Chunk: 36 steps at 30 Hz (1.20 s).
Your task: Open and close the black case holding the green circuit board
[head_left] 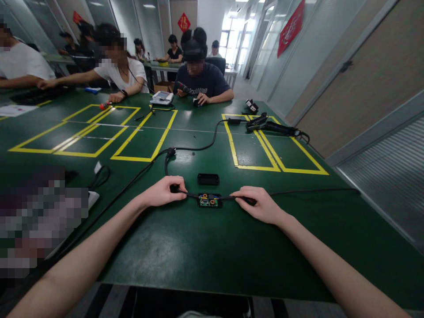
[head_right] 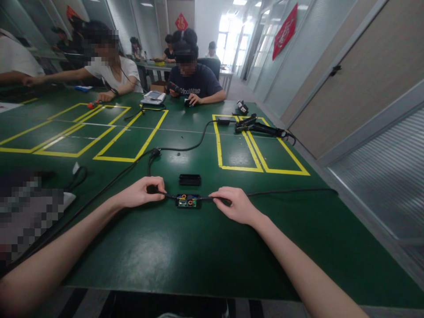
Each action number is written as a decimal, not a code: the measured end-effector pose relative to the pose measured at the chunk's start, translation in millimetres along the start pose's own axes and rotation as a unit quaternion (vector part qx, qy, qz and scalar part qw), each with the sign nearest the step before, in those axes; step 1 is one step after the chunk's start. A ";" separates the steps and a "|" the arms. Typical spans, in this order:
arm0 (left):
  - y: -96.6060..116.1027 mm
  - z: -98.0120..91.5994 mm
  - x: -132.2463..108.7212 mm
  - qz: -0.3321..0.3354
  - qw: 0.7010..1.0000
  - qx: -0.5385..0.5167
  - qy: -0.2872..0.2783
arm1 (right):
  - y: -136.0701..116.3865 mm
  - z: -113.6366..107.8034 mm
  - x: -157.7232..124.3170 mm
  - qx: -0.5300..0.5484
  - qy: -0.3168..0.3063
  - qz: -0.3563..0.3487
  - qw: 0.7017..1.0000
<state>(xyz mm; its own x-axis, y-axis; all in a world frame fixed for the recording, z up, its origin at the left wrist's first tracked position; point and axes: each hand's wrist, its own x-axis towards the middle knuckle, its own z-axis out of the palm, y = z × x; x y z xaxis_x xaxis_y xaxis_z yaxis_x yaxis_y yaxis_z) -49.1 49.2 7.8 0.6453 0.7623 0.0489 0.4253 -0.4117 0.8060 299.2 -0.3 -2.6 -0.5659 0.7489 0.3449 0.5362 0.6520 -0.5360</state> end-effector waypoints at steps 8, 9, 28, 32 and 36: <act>-0.3 3.3 -1.2 -0.001 1.000 -0.012 0.009 | -0.4 -1.5 0.2 0.009 0.009 -0.009 1.000; 0.4 4.0 -1.4 0.000 1.000 -0.011 0.010 | -0.4 -1.5 0.3 0.009 0.011 -0.012 1.000; 18.3 38.9 -0.7 0.088 0.991 0.071 0.068 | -3.5 17.7 3.8 -0.054 0.018 -0.096 0.994; 18.6 39.1 -0.8 0.125 0.985 0.105 0.057 | -5.4 15.3 4.6 -0.090 -0.005 -0.108 0.990; 20.2 40.5 -0.7 0.132 0.978 0.153 0.052 | -11.4 13.0 5.7 -0.165 -0.028 -0.128 0.978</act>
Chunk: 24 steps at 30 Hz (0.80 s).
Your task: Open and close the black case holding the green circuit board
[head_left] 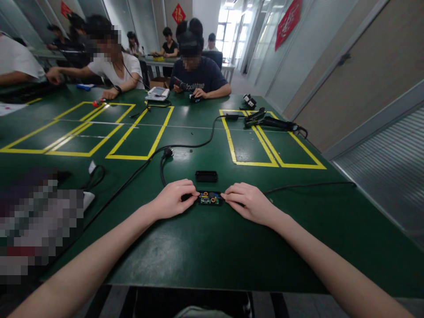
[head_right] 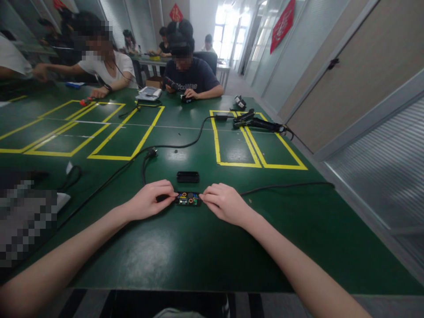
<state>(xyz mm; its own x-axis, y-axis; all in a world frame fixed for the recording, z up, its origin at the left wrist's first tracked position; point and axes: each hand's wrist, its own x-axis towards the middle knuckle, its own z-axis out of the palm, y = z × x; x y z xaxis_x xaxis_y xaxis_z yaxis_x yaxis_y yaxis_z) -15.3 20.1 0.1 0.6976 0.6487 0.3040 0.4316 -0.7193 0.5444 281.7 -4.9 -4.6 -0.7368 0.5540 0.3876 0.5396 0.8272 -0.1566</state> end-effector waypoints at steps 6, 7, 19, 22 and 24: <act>-0.4 1.5 4.0 -0.004 0.995 0.100 0.004 | 3.5 2.8 6.4 -0.051 -0.009 0.010 0.999; -1.0 1.5 4.8 -0.007 0.992 0.123 0.007 | 4.6 3.9 7.9 -0.053 -0.006 0.018 0.998; -2.2 5.0 5.4 -0.023 0.993 0.101 0.047 | 5.4 9.7 5.1 0.024 0.056 0.094 0.994; -3.5 6.2 7.3 -0.060 0.990 0.104 0.074 | 9.6 10.1 4.5 0.048 0.094 0.124 0.987; -5.3 6.9 9.0 -0.090 0.985 0.119 0.084 | 10.9 12.1 5.4 0.044 0.093 0.145 0.984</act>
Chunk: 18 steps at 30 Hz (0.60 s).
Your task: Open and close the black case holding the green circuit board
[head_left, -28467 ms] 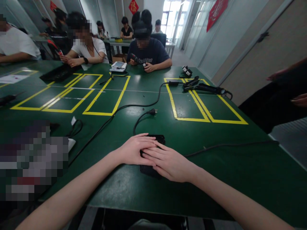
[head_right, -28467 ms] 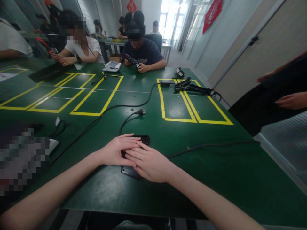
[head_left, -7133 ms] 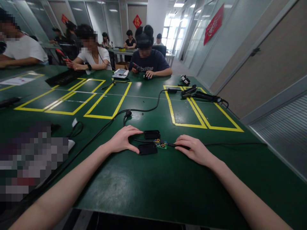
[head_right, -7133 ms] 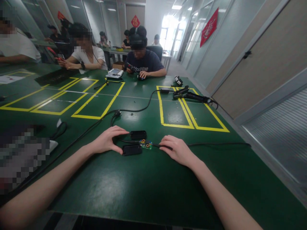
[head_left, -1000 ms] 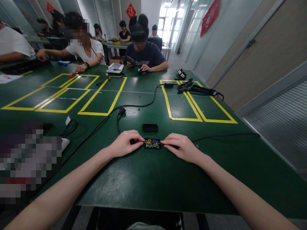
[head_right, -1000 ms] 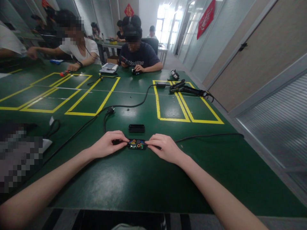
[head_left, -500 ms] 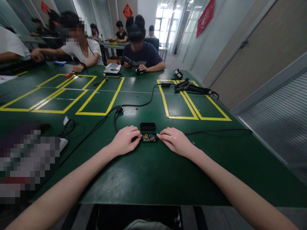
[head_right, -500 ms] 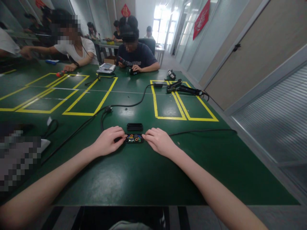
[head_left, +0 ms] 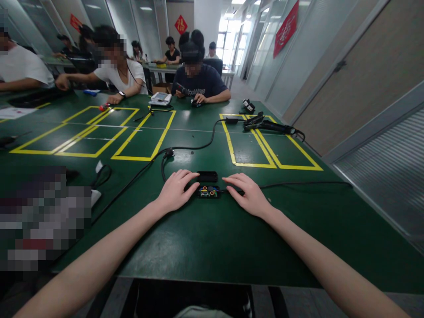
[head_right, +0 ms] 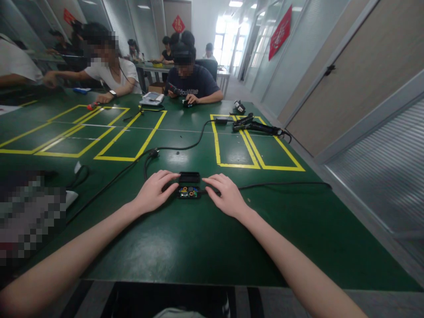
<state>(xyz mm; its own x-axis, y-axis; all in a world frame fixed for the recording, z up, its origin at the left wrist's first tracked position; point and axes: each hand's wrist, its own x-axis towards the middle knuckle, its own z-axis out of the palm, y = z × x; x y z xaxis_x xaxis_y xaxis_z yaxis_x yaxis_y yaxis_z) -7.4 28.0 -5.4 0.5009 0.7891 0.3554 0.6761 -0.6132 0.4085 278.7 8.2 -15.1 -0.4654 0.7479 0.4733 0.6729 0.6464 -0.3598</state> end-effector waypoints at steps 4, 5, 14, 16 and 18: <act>-1.0 4.1 -0.1 0.013 0.999 0.027 -0.037 | -0.4 9.1 1.0 -0.042 -0.055 0.014 0.997; -0.7 5.2 -1.1 0.020 0.998 0.031 -0.045 | -0.4 11.6 0.7 -0.045 -0.066 0.011 0.997; 0.2 7.3 -8.6 0.032 0.999 -0.025 -0.032 | -0.6 14.2 -2.0 0.080 -0.052 0.014 0.995; -0.1 6.4 -9.3 0.039 0.998 -0.046 -0.030 | -4.5 12.6 -0.8 0.134 -0.030 0.039 0.990; 0.5 5.8 -10.0 0.049 0.995 -0.077 -0.031 | -9.0 11.6 0.8 0.193 -0.006 0.072 0.979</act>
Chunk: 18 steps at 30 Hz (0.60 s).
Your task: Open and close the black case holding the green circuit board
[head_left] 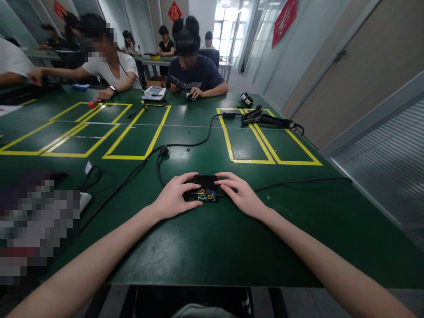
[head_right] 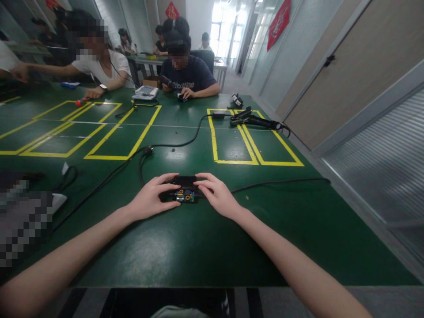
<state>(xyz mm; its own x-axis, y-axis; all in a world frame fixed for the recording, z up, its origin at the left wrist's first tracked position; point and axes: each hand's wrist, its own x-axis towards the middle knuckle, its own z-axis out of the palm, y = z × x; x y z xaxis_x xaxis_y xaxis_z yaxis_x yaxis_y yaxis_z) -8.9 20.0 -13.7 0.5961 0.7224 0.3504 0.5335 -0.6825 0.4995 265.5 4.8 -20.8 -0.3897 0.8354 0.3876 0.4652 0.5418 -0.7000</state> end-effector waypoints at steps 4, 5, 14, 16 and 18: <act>2.7 0.6 -0.3 0.016 0.999 -0.037 0.002 | -5.5 3.3 1.2 0.116 0.038 0.059 0.991; 3.4 0.8 0.0 0.021 0.999 -0.039 0.002 | -5.8 4.3 1.2 0.139 0.041 0.076 0.987; 10.8 -1.7 2.8 0.036 0.997 -0.066 0.015 | -3.3 6.8 1.5 0.190 0.047 0.116 0.974; 11.9 -2.2 3.1 0.019 0.998 -0.066 0.014 | -4.1 6.1 1.2 0.179 0.045 0.099 0.978; 12.0 -2.3 3.3 0.007 0.998 -0.067 0.013 | -5.3 5.6 0.9 0.166 0.045 0.079 0.982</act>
<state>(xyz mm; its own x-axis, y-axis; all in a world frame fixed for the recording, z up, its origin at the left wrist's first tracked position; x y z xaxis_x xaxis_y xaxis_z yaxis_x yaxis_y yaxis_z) -1.9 14.5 -4.7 0.5861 0.7166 0.3781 0.4394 -0.6732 0.5948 258.3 2.1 -20.2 -0.2546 0.9197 0.2990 0.2241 0.3568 -0.9069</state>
